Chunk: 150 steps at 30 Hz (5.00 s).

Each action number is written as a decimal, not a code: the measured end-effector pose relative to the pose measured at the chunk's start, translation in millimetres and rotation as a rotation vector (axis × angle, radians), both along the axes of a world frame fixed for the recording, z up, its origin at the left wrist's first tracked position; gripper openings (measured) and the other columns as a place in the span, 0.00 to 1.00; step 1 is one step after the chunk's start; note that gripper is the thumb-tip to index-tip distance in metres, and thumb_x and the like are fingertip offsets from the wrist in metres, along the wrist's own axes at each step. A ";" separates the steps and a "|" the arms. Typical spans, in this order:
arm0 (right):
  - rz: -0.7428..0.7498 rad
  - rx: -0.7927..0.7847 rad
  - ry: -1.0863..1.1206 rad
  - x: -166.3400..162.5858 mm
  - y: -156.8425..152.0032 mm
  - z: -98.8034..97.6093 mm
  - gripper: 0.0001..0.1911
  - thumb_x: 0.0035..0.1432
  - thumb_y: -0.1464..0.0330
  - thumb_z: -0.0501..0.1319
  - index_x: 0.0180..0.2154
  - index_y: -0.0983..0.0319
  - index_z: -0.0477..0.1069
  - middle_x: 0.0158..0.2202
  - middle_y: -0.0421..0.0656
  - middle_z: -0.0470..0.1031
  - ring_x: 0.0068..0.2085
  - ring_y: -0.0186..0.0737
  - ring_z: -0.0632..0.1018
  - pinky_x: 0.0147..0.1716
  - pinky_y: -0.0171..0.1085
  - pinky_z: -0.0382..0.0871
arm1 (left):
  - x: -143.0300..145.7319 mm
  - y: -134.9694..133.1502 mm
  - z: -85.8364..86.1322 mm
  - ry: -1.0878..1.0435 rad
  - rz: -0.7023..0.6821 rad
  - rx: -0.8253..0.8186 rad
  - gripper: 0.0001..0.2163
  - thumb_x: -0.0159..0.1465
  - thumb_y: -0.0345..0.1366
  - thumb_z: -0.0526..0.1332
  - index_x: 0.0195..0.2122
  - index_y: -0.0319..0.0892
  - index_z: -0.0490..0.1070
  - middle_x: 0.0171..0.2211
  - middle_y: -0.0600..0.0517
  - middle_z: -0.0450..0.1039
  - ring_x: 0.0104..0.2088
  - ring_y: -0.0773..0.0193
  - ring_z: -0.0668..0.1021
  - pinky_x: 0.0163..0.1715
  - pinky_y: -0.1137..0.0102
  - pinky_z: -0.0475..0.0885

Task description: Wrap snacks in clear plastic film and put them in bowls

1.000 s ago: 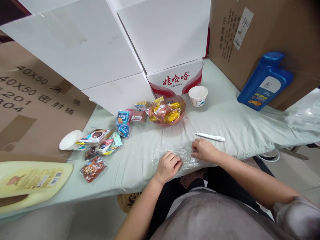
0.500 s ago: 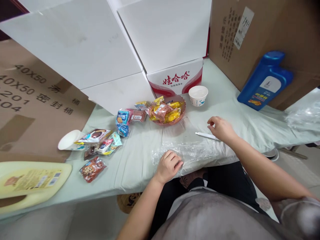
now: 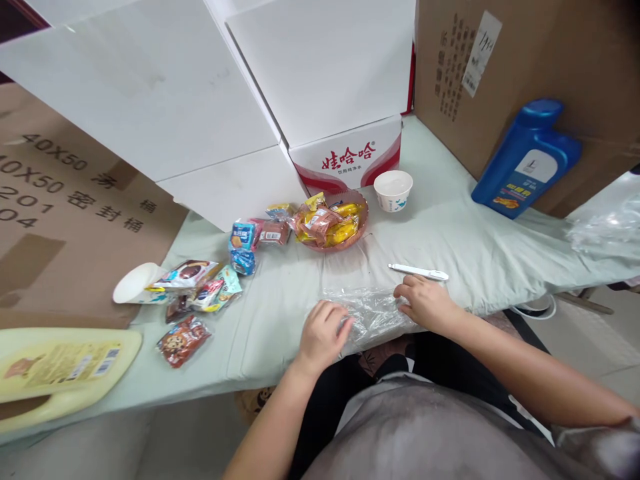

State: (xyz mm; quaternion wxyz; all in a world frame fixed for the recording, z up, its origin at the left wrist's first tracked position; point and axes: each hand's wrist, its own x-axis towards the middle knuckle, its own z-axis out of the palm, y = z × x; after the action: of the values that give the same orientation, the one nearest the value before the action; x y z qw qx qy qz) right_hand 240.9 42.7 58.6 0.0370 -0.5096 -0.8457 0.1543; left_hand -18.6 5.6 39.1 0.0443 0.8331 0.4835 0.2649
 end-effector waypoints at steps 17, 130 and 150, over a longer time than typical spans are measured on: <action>0.055 -0.032 0.047 2.8 -4.9 -7.6 0.04 0.55 0.74 0.59 0.33 0.62 0.72 0.36 0.48 0.73 0.42 0.47 0.72 0.43 0.41 0.63 | -22.8 26.0 2.8 0.128 -0.091 -0.191 0.09 0.59 0.28 0.60 0.40 0.44 0.71 0.48 0.48 0.72 0.53 0.54 0.70 0.53 0.56 0.66; 0.269 0.023 0.396 44.6 -24.0 -23.8 0.11 0.64 0.73 0.52 0.40 0.61 0.73 0.39 0.47 0.75 0.44 0.42 0.73 0.47 0.43 0.67 | -46.1 -19.1 -4.3 0.206 -0.212 -0.268 0.26 0.50 0.52 0.70 0.45 0.43 0.71 0.48 0.44 0.71 0.51 0.48 0.72 0.54 0.50 0.66; -0.249 0.276 0.079 11.7 -7.2 -36.7 0.16 0.65 0.60 0.54 0.47 0.63 0.72 0.43 0.51 0.77 0.44 0.49 0.77 0.43 0.42 0.68 | -50.6 -11.9 -22.8 0.054 0.585 -0.021 0.11 0.63 0.38 0.56 0.43 0.40 0.70 0.34 0.45 0.73 0.39 0.54 0.77 0.41 0.61 0.72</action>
State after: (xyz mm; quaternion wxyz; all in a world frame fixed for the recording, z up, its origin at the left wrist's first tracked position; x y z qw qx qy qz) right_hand 252.6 35.5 21.9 0.1584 -0.5939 -0.7872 0.0511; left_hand -69.2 -6.3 16.2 -0.0383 0.6645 0.7070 0.2389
